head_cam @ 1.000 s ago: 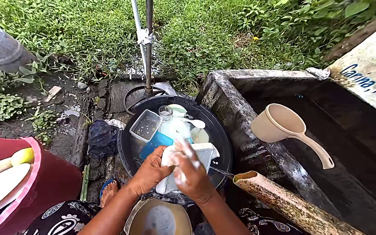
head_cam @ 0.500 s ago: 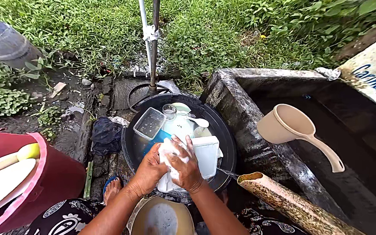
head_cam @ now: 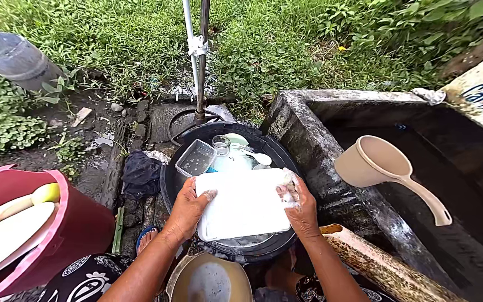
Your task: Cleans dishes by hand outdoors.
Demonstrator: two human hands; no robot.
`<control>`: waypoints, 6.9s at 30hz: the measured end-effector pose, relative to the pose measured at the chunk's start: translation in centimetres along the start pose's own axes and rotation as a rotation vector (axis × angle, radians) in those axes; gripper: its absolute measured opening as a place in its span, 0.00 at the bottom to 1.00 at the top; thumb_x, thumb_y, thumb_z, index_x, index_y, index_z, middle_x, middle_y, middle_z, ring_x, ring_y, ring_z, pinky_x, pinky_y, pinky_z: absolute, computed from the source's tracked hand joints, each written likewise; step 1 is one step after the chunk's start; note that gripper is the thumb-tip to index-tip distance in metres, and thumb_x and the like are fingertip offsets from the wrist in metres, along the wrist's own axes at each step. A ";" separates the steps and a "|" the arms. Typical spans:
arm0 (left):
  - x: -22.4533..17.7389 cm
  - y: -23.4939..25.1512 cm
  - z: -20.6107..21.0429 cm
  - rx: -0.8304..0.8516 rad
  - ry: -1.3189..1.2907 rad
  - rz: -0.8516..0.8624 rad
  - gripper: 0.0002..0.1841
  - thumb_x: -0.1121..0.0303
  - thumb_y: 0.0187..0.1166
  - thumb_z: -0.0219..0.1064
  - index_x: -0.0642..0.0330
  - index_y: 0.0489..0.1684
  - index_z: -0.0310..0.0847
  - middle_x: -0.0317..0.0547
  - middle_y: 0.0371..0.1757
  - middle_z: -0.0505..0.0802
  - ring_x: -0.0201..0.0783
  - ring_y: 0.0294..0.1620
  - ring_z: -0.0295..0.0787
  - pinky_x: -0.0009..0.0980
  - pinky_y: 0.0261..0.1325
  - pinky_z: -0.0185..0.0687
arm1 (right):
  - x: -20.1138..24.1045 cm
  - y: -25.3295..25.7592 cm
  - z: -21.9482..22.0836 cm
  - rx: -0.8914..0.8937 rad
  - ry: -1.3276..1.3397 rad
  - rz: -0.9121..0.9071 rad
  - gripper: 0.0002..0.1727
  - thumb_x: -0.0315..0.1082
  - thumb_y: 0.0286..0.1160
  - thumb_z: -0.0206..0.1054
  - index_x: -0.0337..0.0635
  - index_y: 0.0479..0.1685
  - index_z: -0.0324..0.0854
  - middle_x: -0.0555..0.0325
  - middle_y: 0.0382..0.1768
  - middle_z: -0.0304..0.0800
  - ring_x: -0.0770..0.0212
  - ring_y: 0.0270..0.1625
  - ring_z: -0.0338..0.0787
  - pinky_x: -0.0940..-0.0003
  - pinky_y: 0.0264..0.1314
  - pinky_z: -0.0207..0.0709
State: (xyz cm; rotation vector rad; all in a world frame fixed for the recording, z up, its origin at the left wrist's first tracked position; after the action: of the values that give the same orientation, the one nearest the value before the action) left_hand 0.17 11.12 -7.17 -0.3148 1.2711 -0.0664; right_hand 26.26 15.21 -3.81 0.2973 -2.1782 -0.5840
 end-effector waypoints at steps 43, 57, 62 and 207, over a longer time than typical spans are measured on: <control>2.9 -2.8 4.9 0.443 -0.326 -0.242 0.20 0.84 0.58 0.64 0.59 0.50 0.82 0.46 0.43 0.96 0.38 0.45 0.96 0.38 0.53 0.93 | 3.8 1.2 4.8 0.211 -0.204 -0.016 0.38 0.41 0.70 0.64 0.41 0.86 0.68 0.37 0.88 0.61 0.29 0.91 0.54 0.17 0.81 0.44; 0.2 -0.4 1.4 0.164 -0.512 0.045 0.23 0.53 0.70 0.79 0.54 0.59 0.84 0.49 0.48 0.96 0.40 0.48 0.96 0.39 0.52 0.94 | 8.7 -6.0 8.4 0.199 0.038 -0.644 0.18 0.33 0.81 0.60 0.39 0.62 0.88 0.43 0.67 0.89 0.46 0.77 0.83 0.53 0.82 0.73; 0.8 -1.4 2.0 0.187 -0.532 -0.034 0.26 0.54 0.64 0.83 0.55 0.57 0.85 0.51 0.47 0.96 0.42 0.47 0.97 0.41 0.52 0.94 | 3.3 -0.6 6.0 0.052 -0.013 -0.276 0.24 0.25 0.77 0.61 0.25 0.72 0.78 0.31 0.75 0.78 0.36 0.79 0.79 0.47 0.80 0.74; 23.3 4.5 16.7 -0.146 -0.310 -0.614 0.10 0.72 0.91 0.53 0.65 0.63 0.67 0.55 0.41 0.86 0.45 0.37 0.90 0.39 0.42 0.89 | -26.5 -15.7 2.4 -0.627 0.956 1.231 0.21 0.38 0.91 0.55 0.40 0.77 0.66 0.49 0.59 0.83 0.61 0.57 0.86 0.60 0.60 0.83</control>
State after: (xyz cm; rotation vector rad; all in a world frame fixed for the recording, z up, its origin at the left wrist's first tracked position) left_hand 22.41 13.55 -25.72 -0.8035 0.8379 -0.4326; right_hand 40.96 13.09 -30.91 -0.8830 -0.8598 -0.2517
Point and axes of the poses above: each hand's wrist, its own y-axis towards the middle knuckle, its own z-axis out of the palm, x = y × z, the point moved 8 cm from there along y, towards the middle knuckle
